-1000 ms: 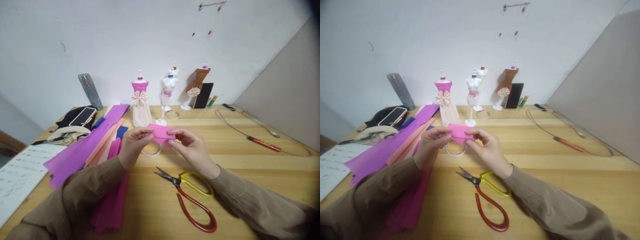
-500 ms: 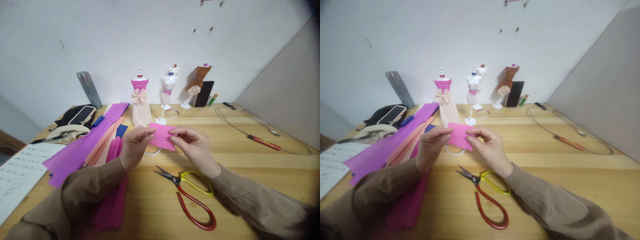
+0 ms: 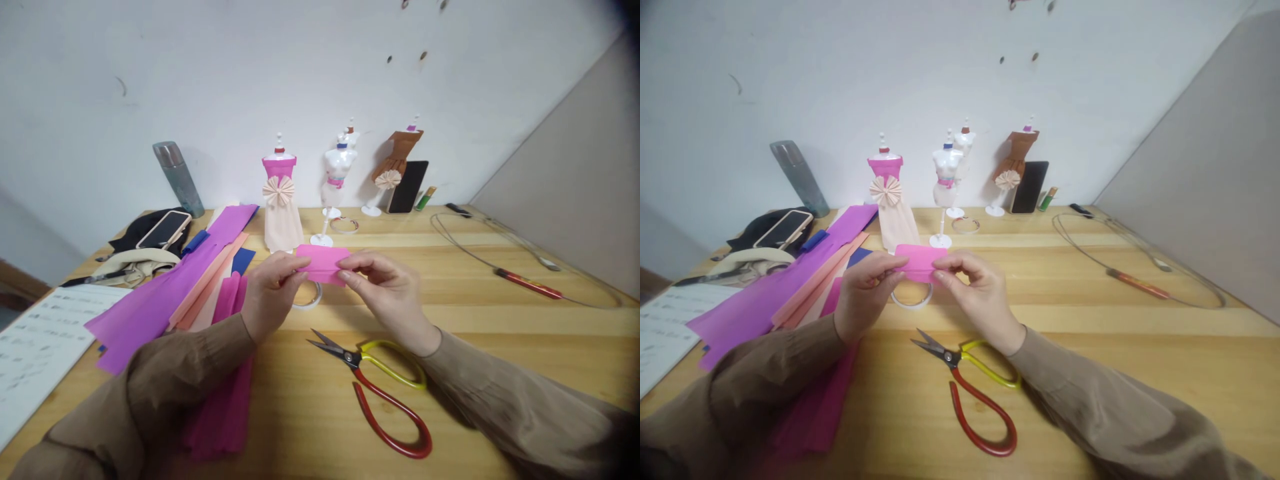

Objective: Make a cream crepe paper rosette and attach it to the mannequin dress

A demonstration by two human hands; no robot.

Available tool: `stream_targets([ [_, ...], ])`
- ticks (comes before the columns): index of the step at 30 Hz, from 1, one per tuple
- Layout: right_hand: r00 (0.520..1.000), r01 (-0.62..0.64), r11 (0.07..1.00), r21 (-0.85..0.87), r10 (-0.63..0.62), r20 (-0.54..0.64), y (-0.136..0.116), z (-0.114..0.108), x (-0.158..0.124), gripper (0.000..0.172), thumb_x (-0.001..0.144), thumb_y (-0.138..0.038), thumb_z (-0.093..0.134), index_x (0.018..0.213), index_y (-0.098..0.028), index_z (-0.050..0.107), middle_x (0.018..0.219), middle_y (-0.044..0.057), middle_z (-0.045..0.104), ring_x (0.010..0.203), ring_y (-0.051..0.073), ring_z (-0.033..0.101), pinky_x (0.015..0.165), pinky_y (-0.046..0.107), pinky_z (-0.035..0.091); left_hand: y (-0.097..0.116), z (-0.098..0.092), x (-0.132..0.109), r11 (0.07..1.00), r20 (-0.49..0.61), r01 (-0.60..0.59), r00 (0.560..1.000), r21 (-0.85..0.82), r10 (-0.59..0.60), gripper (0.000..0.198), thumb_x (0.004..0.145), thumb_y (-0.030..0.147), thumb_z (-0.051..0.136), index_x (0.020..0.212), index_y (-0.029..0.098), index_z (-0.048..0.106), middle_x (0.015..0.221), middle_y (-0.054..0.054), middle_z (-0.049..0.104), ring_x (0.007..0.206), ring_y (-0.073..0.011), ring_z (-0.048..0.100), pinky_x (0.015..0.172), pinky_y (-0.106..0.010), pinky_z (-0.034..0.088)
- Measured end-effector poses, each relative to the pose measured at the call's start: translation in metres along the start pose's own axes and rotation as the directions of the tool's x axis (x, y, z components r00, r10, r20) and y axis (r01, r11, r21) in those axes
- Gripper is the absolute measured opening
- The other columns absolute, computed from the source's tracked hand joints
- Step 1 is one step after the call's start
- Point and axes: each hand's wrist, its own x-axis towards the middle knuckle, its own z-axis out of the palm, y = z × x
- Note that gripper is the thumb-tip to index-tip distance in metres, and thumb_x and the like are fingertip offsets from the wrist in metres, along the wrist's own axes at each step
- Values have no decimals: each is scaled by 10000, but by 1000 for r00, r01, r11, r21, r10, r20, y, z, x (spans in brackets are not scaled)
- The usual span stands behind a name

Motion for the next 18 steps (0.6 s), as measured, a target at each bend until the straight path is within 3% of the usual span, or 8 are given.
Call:
stream_targets([
  [18, 995, 83, 986, -142, -75, 61, 3, -1, 2, 57, 812, -209, 647, 835, -209, 699, 780, 20, 685, 708, 153, 608, 669, 307, 487, -2, 2, -1, 994, 1, 108, 994, -16, -108, 100, 766, 105, 638, 775, 175, 709, 676, 6, 633, 617, -97, 547, 578, -214, 437],
])
